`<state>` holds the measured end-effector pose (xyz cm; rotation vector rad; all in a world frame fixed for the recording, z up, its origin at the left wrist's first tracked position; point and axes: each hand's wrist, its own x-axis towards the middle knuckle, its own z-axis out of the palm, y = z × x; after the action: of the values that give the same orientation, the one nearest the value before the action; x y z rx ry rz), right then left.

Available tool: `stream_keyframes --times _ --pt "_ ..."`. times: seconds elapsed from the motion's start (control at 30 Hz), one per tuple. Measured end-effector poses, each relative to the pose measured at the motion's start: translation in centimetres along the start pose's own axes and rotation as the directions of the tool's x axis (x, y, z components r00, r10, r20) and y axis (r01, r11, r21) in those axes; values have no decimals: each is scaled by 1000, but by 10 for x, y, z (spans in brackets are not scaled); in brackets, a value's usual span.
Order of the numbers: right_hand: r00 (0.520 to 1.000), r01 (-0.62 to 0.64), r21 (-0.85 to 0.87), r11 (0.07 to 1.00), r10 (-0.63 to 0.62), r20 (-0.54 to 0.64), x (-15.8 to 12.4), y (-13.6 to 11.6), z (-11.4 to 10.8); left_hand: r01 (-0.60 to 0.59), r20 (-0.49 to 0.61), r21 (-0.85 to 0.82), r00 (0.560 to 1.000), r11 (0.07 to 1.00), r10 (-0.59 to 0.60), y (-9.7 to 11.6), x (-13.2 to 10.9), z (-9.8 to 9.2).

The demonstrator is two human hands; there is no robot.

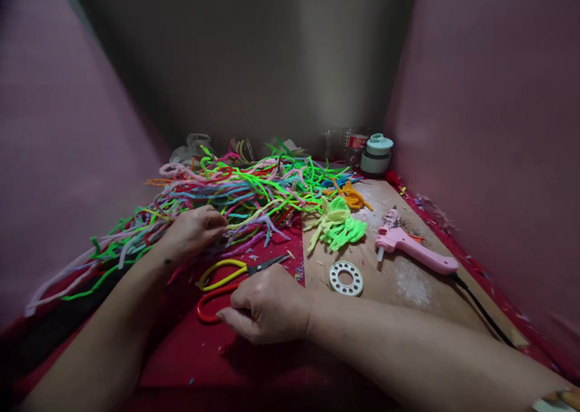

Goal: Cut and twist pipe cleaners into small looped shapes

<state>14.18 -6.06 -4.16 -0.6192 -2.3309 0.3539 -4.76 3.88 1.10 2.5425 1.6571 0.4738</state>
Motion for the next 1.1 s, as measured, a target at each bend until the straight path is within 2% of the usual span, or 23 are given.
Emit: stream_keyframes --times 0.1,0.2,0.27,0.33,0.4,0.47,0.5,0.57,0.6,0.7,0.8,0.93,1.1 --pt "1000 -12 18 1000 12 4 1 2 -1 42 -52 11 998 999 -42 0 -4 -3" --pt "999 -34 60 998 34 0 1 3 -2 95 -72 -54 992 994 -99 2 -9 -13" --pt "998 -67 105 992 68 -12 2 2 -3 97 -75 -152 991 984 -109 5 -13 -21" --pt "987 -149 205 967 158 -32 4 0 -5 84 -54 -306 993 948 -105 12 -16 -27" --pt "940 -281 390 877 333 -73 7 0 -9 74 -1 -462 996 884 -84 21 -20 -31" --pt "832 -374 626 685 545 -99 11 1 -13 50 55 -550 998 834 -24 31 -23 -31" --pt "778 -372 737 565 623 -85 13 3 -16 34 87 -574 996 818 20 37 -25 -29" --pt "712 -315 885 343 702 -18 16 8 -20 27 168 -619 981 785 99 48 -26 -24" --pt "692 -279 916 287 722 -15 17 11 -21 31 200 -642 971 766 129 53 -27 -19" --pt "677 -175 951 255 733 -72 19 21 -25 65 230 -673 965 737 125 64 -26 -6" --pt "630 -80 971 226 766 -126 20 27 -29 101 239 -692 966 715 95 69 -23 3" --pt "643 -49 994 93 765 -40 21 32 -36 106 228 -749 968 654 103 69 -22 4" --pt "683 -78 995 56 730 13 21 33 -43 213 373 -791 911 574 175 64 -20 -4"
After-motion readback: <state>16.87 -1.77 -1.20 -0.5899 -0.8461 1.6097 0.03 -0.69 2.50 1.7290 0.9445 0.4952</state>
